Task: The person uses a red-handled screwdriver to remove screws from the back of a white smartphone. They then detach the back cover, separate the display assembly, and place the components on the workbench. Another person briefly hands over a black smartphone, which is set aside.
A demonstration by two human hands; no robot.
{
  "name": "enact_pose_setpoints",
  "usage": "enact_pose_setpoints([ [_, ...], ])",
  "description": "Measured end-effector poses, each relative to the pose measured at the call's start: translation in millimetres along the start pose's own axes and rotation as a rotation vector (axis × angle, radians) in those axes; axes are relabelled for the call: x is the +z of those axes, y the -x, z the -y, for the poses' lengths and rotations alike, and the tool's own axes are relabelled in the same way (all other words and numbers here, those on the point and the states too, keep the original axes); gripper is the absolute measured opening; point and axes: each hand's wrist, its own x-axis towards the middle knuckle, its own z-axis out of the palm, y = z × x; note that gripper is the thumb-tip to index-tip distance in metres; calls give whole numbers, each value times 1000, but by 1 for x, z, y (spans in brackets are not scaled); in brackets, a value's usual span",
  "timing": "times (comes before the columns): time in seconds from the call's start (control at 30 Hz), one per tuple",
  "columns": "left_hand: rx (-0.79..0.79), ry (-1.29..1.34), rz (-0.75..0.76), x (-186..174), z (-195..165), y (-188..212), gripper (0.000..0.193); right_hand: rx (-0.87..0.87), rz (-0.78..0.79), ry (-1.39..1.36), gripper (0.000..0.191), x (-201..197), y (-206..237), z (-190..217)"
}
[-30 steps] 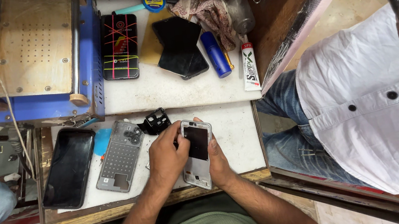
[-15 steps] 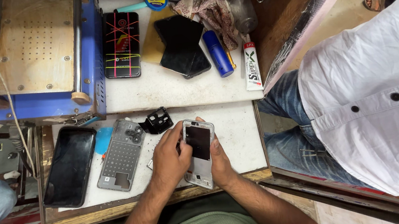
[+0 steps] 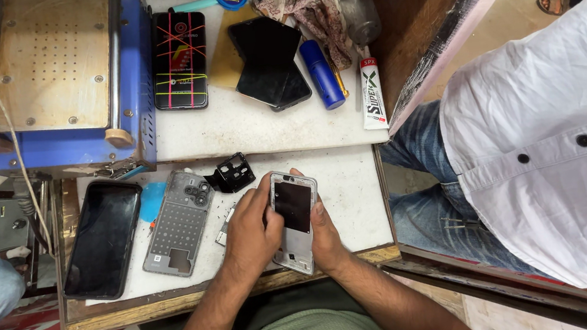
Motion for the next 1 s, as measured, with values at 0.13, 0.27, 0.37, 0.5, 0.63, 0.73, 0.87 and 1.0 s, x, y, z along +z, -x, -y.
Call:
enact_pose_setpoints([
  [0.13,-74,21,136,-10,-6,3,81,9,7,15,94,0,1,-2],
  [0.27,-61,5,161,-15,-6,0,76,26,24,-62,94,0,-1,-2],
  [0.37,-14,-80,75,-13,-7,-2,64,22,30,-112,95,0,-2,0],
  [0.5,-153,-131,204,-11,-12,-4,74,11,10,-121,95,1,1,2],
  [0.63,-77,-59,239,-19,-18,1,92,-5,12,-167,91,6,0,5],
  [0.73,109,133,169,-28,-19,6,87,46,-31,-354,86,8,-5,12],
  [0.87,-106,157,112,-29,-21,22,63,-81,-14,-571,78,8,-10,29],
  [1.0,-102,129,-6,-19,-23,34,42,-101,-90,-525,79,14,-7,46],
])
